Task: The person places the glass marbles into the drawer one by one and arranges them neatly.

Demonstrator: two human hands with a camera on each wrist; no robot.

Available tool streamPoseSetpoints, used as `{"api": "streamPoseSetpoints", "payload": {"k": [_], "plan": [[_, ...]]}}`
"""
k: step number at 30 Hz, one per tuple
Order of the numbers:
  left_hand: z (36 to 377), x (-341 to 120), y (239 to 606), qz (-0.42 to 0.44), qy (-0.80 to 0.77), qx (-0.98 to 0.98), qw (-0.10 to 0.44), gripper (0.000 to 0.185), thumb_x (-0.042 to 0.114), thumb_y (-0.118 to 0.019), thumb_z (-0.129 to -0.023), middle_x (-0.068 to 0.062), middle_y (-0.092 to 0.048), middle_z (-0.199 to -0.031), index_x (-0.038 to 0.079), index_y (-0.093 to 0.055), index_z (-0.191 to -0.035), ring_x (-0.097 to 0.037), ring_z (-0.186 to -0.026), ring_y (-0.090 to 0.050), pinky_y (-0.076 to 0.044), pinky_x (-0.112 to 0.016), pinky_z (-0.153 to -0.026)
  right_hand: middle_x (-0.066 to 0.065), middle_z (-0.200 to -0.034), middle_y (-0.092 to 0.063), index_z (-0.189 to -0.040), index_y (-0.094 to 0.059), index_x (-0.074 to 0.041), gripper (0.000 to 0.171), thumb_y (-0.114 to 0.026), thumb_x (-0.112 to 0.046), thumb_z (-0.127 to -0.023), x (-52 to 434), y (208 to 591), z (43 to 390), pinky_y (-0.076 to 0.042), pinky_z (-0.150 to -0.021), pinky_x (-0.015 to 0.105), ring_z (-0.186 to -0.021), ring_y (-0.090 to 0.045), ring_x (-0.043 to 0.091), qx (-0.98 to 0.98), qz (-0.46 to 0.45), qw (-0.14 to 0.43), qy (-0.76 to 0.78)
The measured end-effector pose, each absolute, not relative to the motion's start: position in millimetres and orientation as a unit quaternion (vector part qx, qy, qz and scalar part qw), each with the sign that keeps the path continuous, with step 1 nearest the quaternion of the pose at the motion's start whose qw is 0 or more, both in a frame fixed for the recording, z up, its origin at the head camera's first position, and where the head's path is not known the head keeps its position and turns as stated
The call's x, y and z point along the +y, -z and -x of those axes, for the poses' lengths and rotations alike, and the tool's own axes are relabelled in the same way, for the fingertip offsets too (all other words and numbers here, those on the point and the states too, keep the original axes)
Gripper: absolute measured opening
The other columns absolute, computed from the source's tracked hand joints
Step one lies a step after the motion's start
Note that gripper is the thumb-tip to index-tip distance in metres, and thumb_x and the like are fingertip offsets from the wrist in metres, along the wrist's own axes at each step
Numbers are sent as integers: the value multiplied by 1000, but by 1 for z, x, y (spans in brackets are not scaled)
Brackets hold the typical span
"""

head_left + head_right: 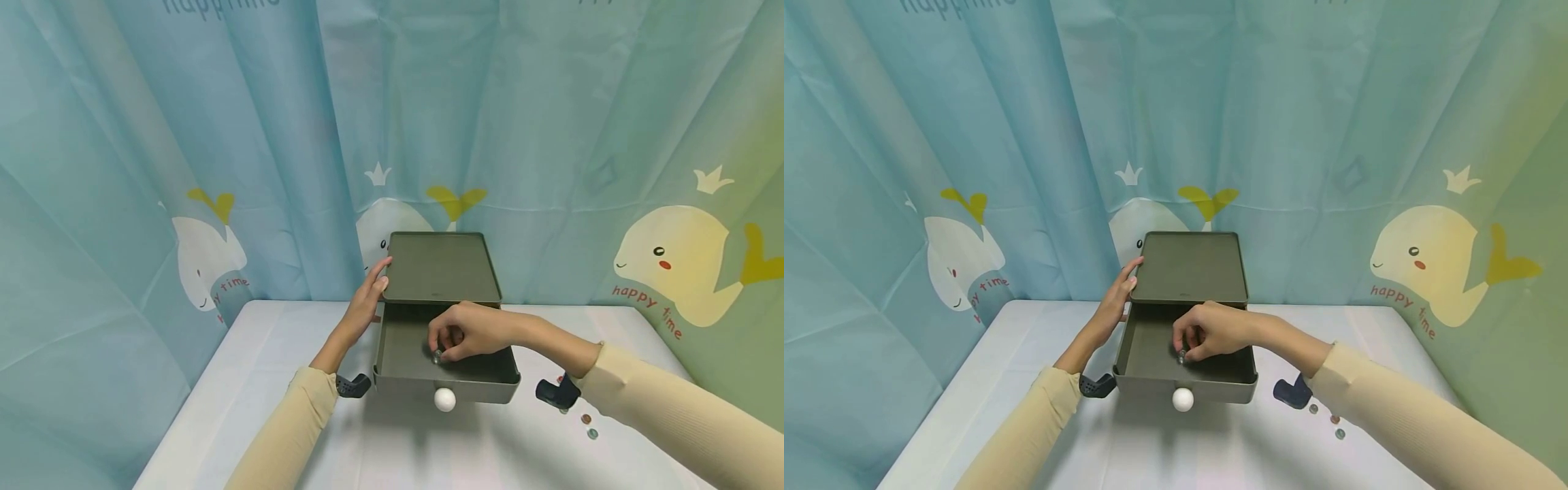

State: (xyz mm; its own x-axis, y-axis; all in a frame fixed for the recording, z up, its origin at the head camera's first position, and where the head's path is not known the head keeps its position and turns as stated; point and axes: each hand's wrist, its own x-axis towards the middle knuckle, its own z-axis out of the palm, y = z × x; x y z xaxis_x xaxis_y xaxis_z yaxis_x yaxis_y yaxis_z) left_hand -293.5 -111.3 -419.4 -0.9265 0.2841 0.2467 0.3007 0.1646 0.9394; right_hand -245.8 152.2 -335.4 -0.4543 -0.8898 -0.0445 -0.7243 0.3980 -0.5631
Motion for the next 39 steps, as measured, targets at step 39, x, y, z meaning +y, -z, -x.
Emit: {"api": "streamPoseSetpoints", "payload": {"k": [39], "plan": [[294, -110, 418, 183, 623, -761, -2, 56, 40, -36, -110, -8, -19, -169, 29, -26, -164, -43, -147, -32, -52, -72, -83, -12, -81, -64, -109, -71, -18, 19, -79, -20, -92, 151, 333, 244, -52, -62, 23, -63, -58, 3, 828, 486, 165, 224]]}}
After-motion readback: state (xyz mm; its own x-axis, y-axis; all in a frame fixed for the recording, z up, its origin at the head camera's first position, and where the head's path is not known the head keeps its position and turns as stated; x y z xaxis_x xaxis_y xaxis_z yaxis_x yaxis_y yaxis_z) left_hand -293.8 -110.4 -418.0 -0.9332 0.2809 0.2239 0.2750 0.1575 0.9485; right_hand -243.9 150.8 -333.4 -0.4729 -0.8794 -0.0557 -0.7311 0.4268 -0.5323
